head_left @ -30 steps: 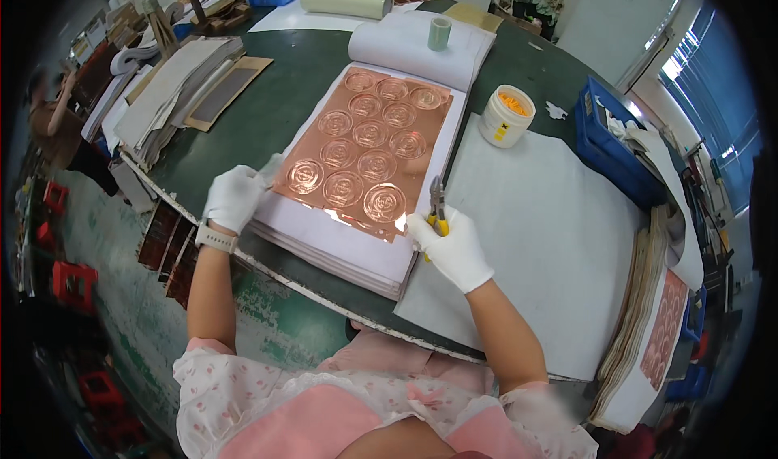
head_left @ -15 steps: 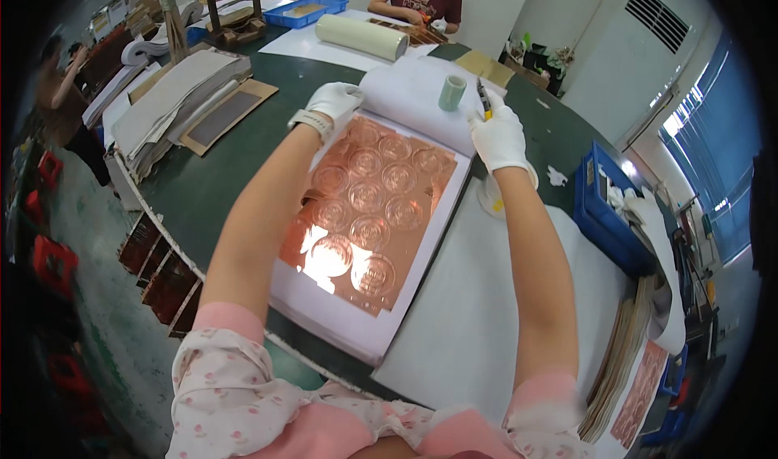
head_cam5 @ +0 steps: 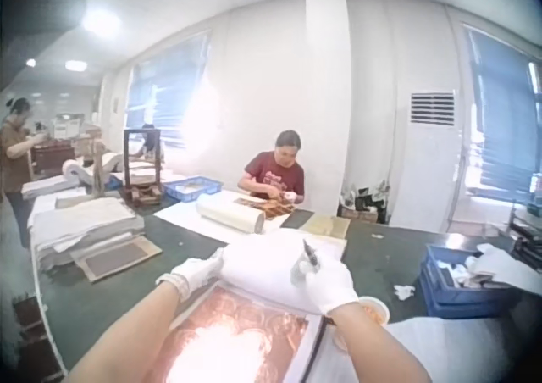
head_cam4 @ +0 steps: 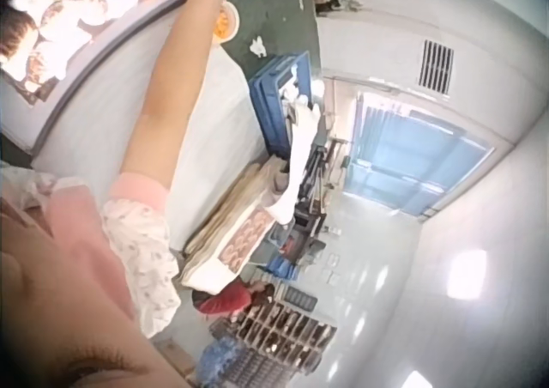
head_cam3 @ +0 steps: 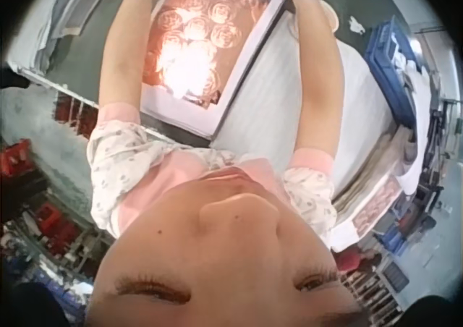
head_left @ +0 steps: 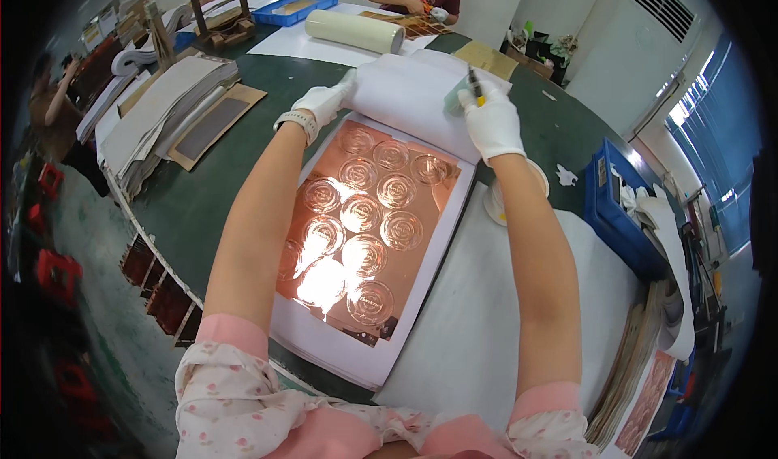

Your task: The person uses pliers to trim the edges of circular copper foil stickers on a sheet. They work systematically across the sheet, removing excess material from around each circle. The person occasionally flips the sheet to access different areas.

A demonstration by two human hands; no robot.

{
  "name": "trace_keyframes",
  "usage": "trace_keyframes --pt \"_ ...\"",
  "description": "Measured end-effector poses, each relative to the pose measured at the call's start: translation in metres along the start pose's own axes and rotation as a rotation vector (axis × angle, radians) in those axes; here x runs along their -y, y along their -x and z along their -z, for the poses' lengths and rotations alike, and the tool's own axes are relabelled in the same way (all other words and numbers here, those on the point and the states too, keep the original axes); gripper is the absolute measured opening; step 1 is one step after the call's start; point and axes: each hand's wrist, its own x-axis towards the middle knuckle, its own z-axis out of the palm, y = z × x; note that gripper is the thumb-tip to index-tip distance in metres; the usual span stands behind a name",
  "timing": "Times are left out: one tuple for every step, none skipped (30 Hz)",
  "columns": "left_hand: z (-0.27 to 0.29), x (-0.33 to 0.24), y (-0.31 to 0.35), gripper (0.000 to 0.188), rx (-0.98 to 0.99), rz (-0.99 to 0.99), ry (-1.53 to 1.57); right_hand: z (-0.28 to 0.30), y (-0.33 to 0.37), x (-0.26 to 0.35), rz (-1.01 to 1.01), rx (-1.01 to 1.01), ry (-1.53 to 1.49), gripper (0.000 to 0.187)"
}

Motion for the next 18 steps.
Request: trace_keyframes --pt "-0.001 0.000 0.000 0.076 0.001 0.006 -0.004 0.008 0.003 -0.003 0.073 -0.101 -0.001 0.032" --pt "0.002 0.006 0.003 0.078 -0.007 0.024 -0.010 0.015 0.007 -0.007 0.091 -0.148 -0.034 0.032" --pt "0.004 0.014 0.006 0.093 -0.036 -0.119 -0.021 0.024 0.010 -0.013 0.107 -0.199 -0.062 0.031" --pt "0.007 0.016 0.007 0.093 -0.045 -0.170 -0.016 0.034 0.015 -0.018 0.123 -0.250 -0.090 0.031" --pt "0.011 0.017 0.009 0.094 -0.053 -0.218 -0.009 0.046 0.022 -0.022 0.077 -0.238 -0.156 0.031" --pt "0.008 0.007 0.018 0.095 -0.050 -0.276 0.007 0.061 0.031 -0.030 0.029 -0.235 -0.207 0.031" --pt "0.007 0.000 0.030 0.088 -0.051 -0.430 0.051 0.070 0.039 -0.040 0.032 -0.264 -0.267 0.031" --pt "0.017 -0.001 0.027 0.071 -0.018 -0.462 -0.058 0.079 0.046 -0.046 0.031 -0.282 -0.283 0.030" --pt "0.020 -0.003 0.038 0.059 0.025 -0.593 0.051 0.086 0.053 -0.051 -0.004 -0.279 -0.276 0.030" --pt "0.025 -0.003 0.052 0.048 0.064 -0.719 0.163 0.090 0.059 -0.054 -0.037 -0.272 -0.273 0.030" --pt "0.039 0.004 0.060 0.044 -0.032 -0.953 -0.179 0.093 0.063 -0.054 -0.037 -0.272 -0.253 0.030" --pt "0.057 0.015 0.064 0.041 -0.131 -1.174 -0.528 0.096 0.065 -0.055 -0.037 -0.273 -0.230 0.031" --pt "0.064 0.021 0.070 0.039 -0.231 -1.381 -0.883 0.097 0.067 -0.057 -0.041 -0.274 -0.202 0.031" --pt "0.059 0.022 0.090 0.038 -0.042 -1.041 -0.480 0.096 0.070 -0.060 -0.018 -0.270 -0.154 0.030" --pt "0.058 0.028 0.119 0.038 0.124 -0.669 -0.107 0.090 0.072 -0.057 0.012 -0.260 -0.119 0.030" --pt "0.061 0.035 0.142 0.036 0.228 -0.620 0.150 0.085 0.073 -0.053 0.047 -0.253 -0.085 0.030" --pt "0.065 0.042 0.161 0.035 0.329 -0.561 0.406 0.076 0.071 -0.051 0.049 -0.239 -0.091 0.029" --pt "0.070 0.049 0.177 0.032 0.253 -0.644 0.083 0.065 0.069 -0.051 0.045 -0.219 -0.091 0.029"
